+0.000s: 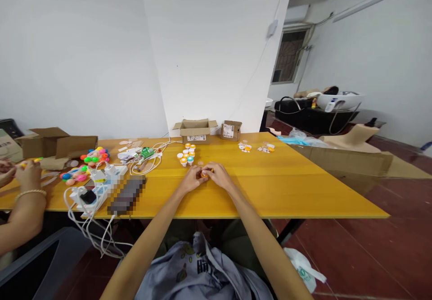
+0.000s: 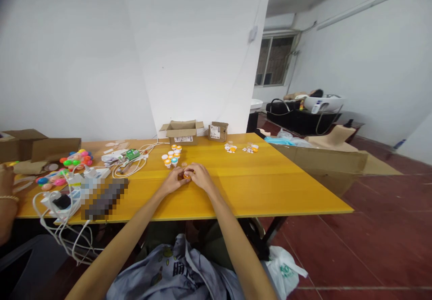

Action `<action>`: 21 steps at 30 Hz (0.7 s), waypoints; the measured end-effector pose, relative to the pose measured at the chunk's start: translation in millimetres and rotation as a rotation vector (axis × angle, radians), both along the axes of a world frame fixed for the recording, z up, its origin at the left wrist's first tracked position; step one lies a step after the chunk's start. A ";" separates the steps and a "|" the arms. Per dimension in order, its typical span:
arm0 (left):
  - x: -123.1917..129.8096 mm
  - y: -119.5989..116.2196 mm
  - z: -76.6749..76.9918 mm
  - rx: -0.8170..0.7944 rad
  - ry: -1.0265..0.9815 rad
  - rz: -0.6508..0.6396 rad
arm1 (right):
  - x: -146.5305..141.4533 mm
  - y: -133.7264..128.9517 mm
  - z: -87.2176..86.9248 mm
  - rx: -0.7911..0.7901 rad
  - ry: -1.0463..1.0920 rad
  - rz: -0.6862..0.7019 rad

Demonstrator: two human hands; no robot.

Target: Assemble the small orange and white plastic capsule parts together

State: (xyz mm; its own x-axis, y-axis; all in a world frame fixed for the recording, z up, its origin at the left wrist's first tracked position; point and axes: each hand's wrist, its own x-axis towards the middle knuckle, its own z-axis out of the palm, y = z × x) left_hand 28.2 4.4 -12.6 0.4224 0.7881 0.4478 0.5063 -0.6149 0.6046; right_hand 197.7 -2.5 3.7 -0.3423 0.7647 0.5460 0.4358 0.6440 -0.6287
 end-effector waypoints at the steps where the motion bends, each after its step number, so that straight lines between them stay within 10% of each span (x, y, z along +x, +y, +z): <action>1: -0.2 0.4 -0.4 -0.003 0.001 0.001 | 0.1 -0.2 0.3 0.001 -0.004 0.004; 21: -2.2 3.5 -2.8 -0.028 -0.053 -0.013 | 0.3 -1.6 0.2 -0.005 -0.027 0.027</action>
State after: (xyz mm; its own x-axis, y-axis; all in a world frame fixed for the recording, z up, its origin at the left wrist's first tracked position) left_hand 26.0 7.9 -15.4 0.4090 0.7951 0.4479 0.4650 -0.6039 0.6474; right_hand 198.1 -4.1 3.9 -0.3772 0.7577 0.5325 0.4355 0.6525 -0.6201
